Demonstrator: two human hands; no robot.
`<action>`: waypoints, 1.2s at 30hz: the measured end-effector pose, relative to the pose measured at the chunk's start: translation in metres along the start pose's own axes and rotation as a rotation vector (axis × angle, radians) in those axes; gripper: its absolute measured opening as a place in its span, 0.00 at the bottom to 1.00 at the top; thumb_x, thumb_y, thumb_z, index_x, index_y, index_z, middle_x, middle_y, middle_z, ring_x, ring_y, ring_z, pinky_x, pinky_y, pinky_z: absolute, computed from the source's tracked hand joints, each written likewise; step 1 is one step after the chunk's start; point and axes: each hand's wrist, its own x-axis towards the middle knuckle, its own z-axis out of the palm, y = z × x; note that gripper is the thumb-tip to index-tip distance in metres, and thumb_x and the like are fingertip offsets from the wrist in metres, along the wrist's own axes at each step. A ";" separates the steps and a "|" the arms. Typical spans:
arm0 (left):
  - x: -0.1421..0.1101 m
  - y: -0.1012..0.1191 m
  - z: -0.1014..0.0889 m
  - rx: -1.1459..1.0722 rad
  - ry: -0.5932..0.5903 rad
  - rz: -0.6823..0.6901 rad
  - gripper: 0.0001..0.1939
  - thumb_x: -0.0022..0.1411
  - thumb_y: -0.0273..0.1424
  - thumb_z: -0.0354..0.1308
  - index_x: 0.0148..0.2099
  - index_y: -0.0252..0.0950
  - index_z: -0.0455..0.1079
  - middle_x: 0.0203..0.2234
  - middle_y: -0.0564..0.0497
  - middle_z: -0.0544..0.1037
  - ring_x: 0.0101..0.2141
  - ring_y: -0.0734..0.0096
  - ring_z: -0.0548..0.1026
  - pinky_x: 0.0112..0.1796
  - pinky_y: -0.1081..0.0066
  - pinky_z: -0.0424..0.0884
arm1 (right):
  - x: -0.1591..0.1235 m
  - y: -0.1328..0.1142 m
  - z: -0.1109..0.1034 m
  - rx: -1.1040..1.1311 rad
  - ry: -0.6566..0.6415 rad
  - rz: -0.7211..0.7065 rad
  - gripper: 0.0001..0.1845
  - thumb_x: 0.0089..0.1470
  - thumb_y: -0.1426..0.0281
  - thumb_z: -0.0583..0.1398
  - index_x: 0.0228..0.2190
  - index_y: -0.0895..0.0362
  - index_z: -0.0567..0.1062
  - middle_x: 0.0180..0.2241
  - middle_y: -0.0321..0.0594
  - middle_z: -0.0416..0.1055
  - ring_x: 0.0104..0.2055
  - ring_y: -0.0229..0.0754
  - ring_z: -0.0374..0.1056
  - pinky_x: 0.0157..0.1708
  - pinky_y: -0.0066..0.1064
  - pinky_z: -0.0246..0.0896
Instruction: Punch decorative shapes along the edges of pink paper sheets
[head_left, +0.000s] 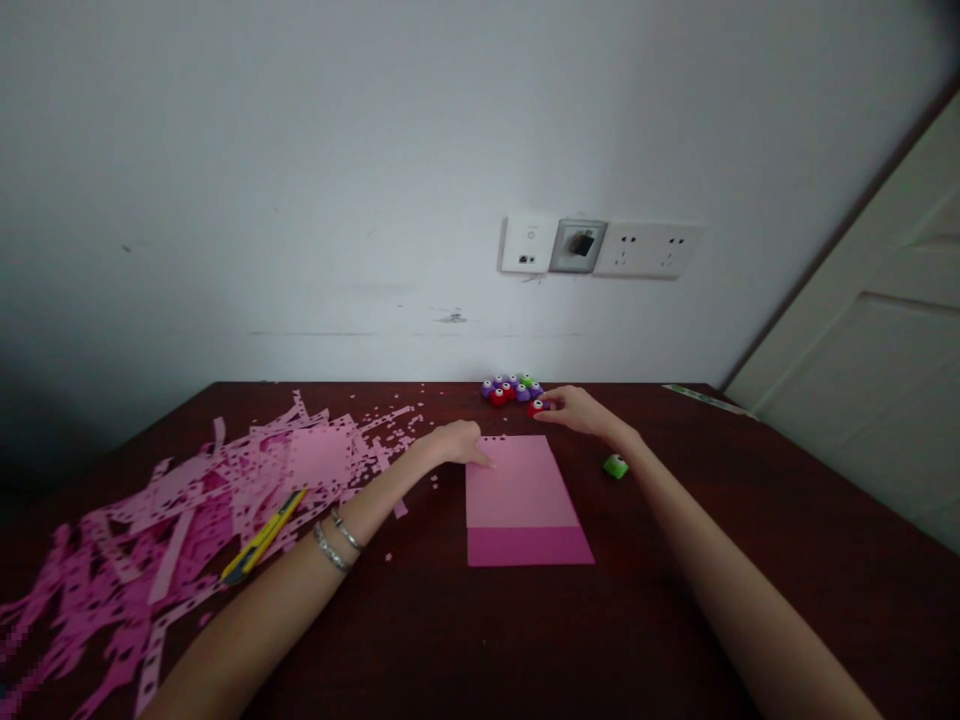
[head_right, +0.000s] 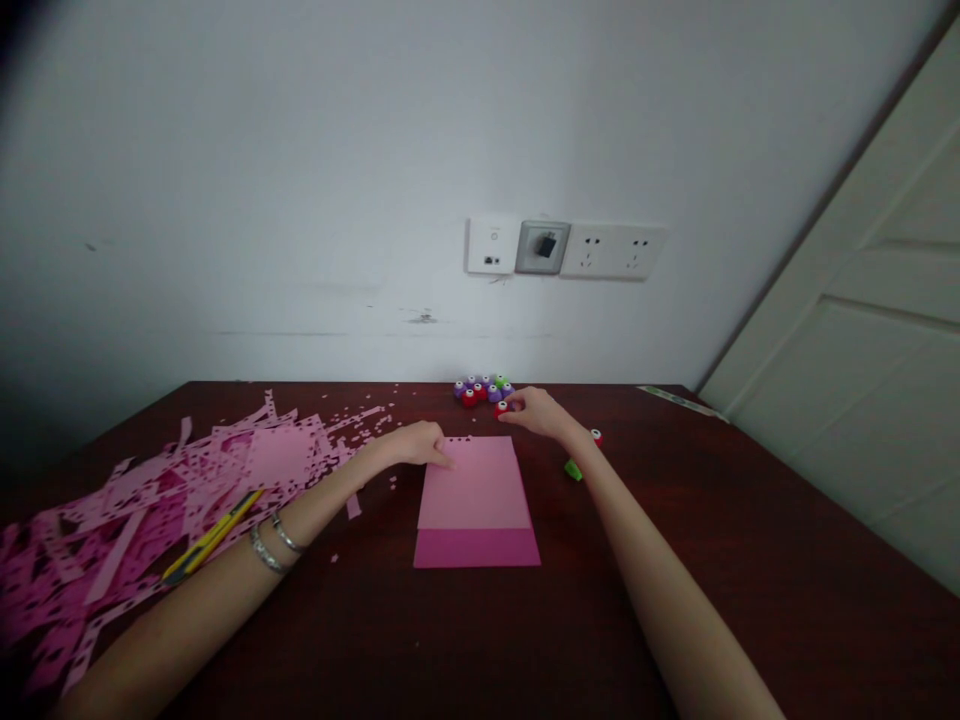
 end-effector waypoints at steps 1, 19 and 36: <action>0.000 0.000 0.000 -0.002 0.000 0.003 0.22 0.44 0.49 0.57 0.25 0.33 0.69 0.19 0.49 0.70 0.23 0.70 0.66 0.23 0.73 0.56 | -0.004 0.003 -0.005 -0.008 0.006 0.018 0.19 0.45 0.56 0.58 0.31 0.58 0.77 0.23 0.36 0.68 0.24 0.37 0.59 0.24 0.27 0.49; 0.000 -0.003 0.003 -0.100 0.049 0.001 0.19 0.42 0.48 0.59 0.22 0.34 0.68 0.15 0.53 0.67 0.22 0.72 0.65 0.25 0.73 0.56 | -0.066 0.050 -0.017 -0.352 -0.006 0.108 0.16 0.45 0.60 0.59 0.30 0.59 0.78 0.31 0.49 0.68 0.37 0.50 0.62 0.38 0.37 0.55; -0.001 -0.032 -0.019 -0.236 0.085 0.138 0.17 0.45 0.39 0.58 0.35 0.32 0.71 0.29 0.49 0.75 0.28 0.74 0.68 0.27 0.76 0.59 | -0.048 -0.013 0.004 0.072 -0.012 -0.028 0.12 0.47 0.71 0.58 0.36 0.59 0.74 0.34 0.43 0.72 0.34 0.41 0.66 0.34 0.30 0.61</action>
